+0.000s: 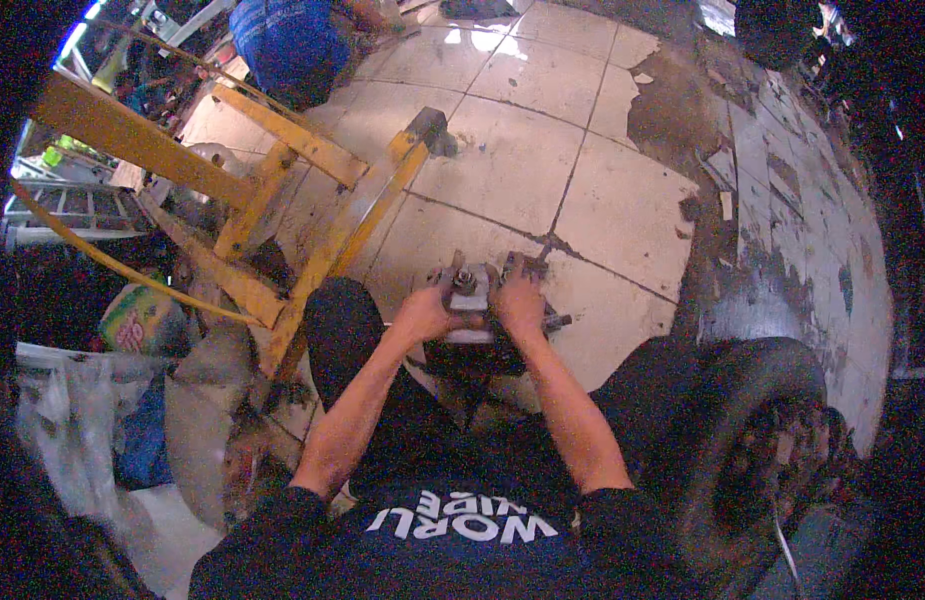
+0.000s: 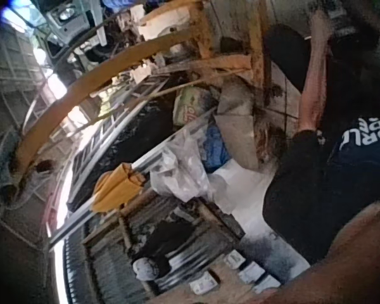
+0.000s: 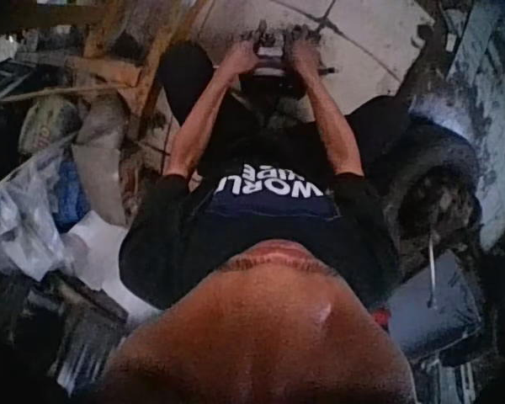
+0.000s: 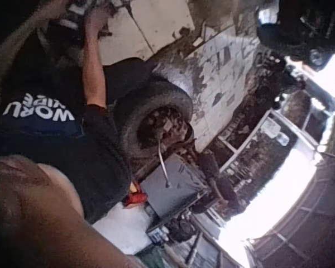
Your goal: The person sits on the floor and assembles a mechanical part by hand, repeatedly attaching and detaching small metal components. The person manipulates the part with both hands, adjusting the position of the components throughout the process.
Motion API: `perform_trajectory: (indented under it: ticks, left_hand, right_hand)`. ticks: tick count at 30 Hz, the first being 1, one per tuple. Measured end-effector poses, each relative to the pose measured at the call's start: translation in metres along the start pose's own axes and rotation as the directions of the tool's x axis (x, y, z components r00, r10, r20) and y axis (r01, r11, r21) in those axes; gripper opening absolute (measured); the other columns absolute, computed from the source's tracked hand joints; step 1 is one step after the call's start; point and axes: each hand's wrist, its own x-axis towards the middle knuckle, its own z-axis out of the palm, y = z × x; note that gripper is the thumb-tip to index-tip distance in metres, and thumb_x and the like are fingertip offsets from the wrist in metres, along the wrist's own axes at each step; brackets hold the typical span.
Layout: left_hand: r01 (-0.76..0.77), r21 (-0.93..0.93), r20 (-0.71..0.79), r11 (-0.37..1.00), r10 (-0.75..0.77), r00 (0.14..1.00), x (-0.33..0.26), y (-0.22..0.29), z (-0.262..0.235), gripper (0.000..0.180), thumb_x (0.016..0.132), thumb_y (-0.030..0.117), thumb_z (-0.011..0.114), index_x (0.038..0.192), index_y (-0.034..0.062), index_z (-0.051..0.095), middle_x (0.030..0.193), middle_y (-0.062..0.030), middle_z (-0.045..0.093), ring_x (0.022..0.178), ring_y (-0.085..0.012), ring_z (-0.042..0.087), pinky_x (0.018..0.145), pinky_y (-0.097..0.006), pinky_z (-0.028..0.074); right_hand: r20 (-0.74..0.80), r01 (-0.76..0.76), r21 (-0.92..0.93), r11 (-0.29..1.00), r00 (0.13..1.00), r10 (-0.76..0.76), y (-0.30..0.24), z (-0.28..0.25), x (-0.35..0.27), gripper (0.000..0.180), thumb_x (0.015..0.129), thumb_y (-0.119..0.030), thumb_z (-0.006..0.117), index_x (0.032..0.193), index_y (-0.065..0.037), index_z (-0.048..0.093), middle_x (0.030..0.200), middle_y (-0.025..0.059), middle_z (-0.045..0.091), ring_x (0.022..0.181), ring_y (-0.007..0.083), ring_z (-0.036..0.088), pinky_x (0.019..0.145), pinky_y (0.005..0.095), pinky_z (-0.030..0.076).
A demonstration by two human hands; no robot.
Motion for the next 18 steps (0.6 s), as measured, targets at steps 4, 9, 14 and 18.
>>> perform_trajectory:
  ticks: [4,9,14,18]
  left_hand:
    - [0.073,0.018,0.127,0.997,-0.075,0.989,0.016,-0.013,-0.004,0.116,0.063,0.070,0.073,0.153,0.0182,0.022,0.139,-0.0211,0.049,0.137,-0.0429,0.032,0.114,-0.056,0.017]
    - [-0.008,-0.096,-0.053,0.995,0.003,0.999,-0.002,-0.012,0.011,0.104,0.064,0.072,0.071,0.148,0.0210,0.036,0.137,-0.0187,0.052,0.140,-0.0437,0.026,0.114,-0.059,0.008]
    - [0.017,-0.062,0.040,0.998,-0.014,0.999,0.016,-0.013,-0.006,0.103,0.063,0.072,0.071,0.147,0.0214,0.038,0.138,-0.0176,0.051,0.141,-0.0436,0.024,0.114,-0.060,0.005]
    - [-0.025,-0.041,-0.082,0.999,0.021,0.996,0.000,-0.012,0.015,0.108,0.063,0.069,0.073,0.149,0.0172,0.033,0.139,-0.0194,0.049,0.141,-0.0437,0.023,0.113,-0.061,0.008]
  right_hand:
    - [0.029,0.049,-0.003,0.999,0.998,-0.049,0.000,0.004,-0.011,0.076,0.093,-0.056,0.046,0.144,0.000,0.032,0.131,0.0307,0.050,0.118,0.0435,0.053,0.090,0.0519,0.050]
    - [-0.035,0.046,-0.021,0.999,0.998,-0.047,0.004,0.002,0.001,0.076,0.092,-0.053,0.049,0.143,0.001,0.031,0.122,0.0310,0.055,0.111,0.0439,0.057,0.086,0.0506,0.051]
    - [0.028,0.042,0.021,0.999,0.999,-0.043,-0.006,-0.007,-0.011,0.073,0.094,-0.054,0.045,0.143,-0.001,0.032,0.116,0.0305,0.059,0.105,0.0449,0.060,0.084,0.0531,0.050]
    - [0.037,0.019,-0.040,0.999,0.999,-0.018,0.004,-0.002,-0.008,0.075,0.094,-0.057,0.042,0.142,0.001,0.032,0.112,0.0289,0.061,0.106,0.0433,0.059,0.083,0.0524,0.051]
